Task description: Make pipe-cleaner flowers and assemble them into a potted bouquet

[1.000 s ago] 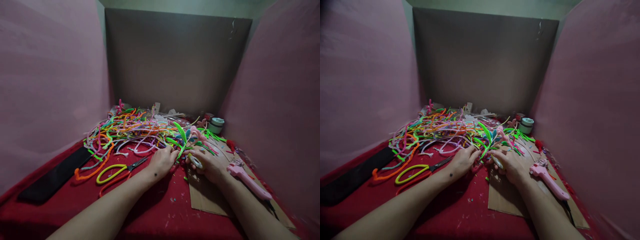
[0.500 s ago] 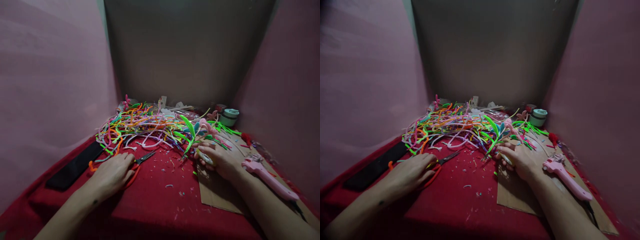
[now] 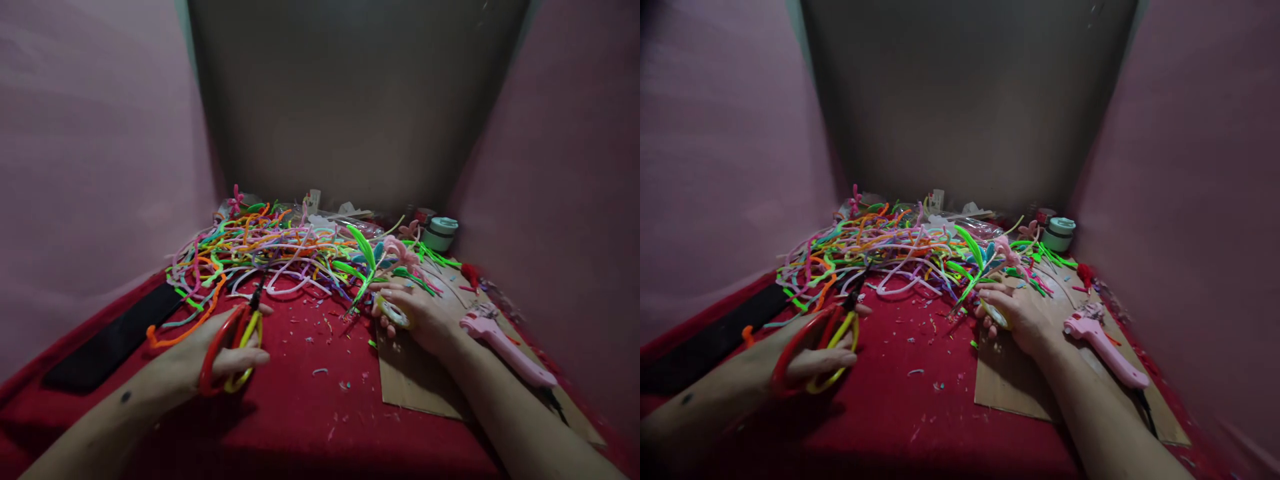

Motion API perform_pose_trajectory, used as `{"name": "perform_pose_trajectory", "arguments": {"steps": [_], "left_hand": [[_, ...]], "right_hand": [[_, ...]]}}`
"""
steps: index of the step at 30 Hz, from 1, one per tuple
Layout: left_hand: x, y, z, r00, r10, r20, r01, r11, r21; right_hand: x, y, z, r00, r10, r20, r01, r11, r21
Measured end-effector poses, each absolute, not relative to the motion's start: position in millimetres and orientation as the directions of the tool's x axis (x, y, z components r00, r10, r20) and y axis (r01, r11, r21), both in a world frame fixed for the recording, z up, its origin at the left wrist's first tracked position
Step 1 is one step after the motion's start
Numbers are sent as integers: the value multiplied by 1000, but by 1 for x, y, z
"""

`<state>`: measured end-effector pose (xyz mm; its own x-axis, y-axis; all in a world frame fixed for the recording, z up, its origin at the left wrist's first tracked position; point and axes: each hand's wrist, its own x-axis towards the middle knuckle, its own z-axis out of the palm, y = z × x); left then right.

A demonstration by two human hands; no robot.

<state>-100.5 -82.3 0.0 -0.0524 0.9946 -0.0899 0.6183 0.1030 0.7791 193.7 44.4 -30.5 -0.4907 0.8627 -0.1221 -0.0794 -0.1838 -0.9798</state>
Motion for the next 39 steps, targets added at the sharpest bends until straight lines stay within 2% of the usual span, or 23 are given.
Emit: {"name": "perform_pose_trajectory", "arguments": {"steps": [3, 6, 7, 11, 16, 22, 29, 39], "left_hand": [[-69, -79, 9, 230, 942, -246, 394, 141, 908], [-40, -71, 12, 423, 857, -293, 192, 232, 954], [-33, -67, 11, 453, 843, -290, 158, 244, 957], [-15, -51, 1, 538, 759, -368, 219, 296, 930], [-10, -36, -3, 538, 763, -359, 278, 242, 930], [-4, -28, 3, 494, 803, -332, 440, 99, 893], [-4, -26, 5, 526, 777, -346, 468, 75, 880], [0, -26, 4, 544, 786, -294, 440, 31, 898]], "right_hand": [[193, 44, -29, -494, 863, -110, -88, -176, -980], [192, 42, -26, -474, 874, -106, -67, -156, -985], [192, 41, -26, -469, 877, -106, -59, -151, -987], [193, 42, -26, -464, 881, -94, -60, -137, -989], [195, 44, -30, -489, 868, -86, -59, -131, -990], [195, 45, -30, -485, 870, -83, -49, -121, -991], [193, 42, -25, -518, 849, -107, -5, -127, -992], [194, 46, -28, -525, 845, -104, -1, -123, -992]]}}
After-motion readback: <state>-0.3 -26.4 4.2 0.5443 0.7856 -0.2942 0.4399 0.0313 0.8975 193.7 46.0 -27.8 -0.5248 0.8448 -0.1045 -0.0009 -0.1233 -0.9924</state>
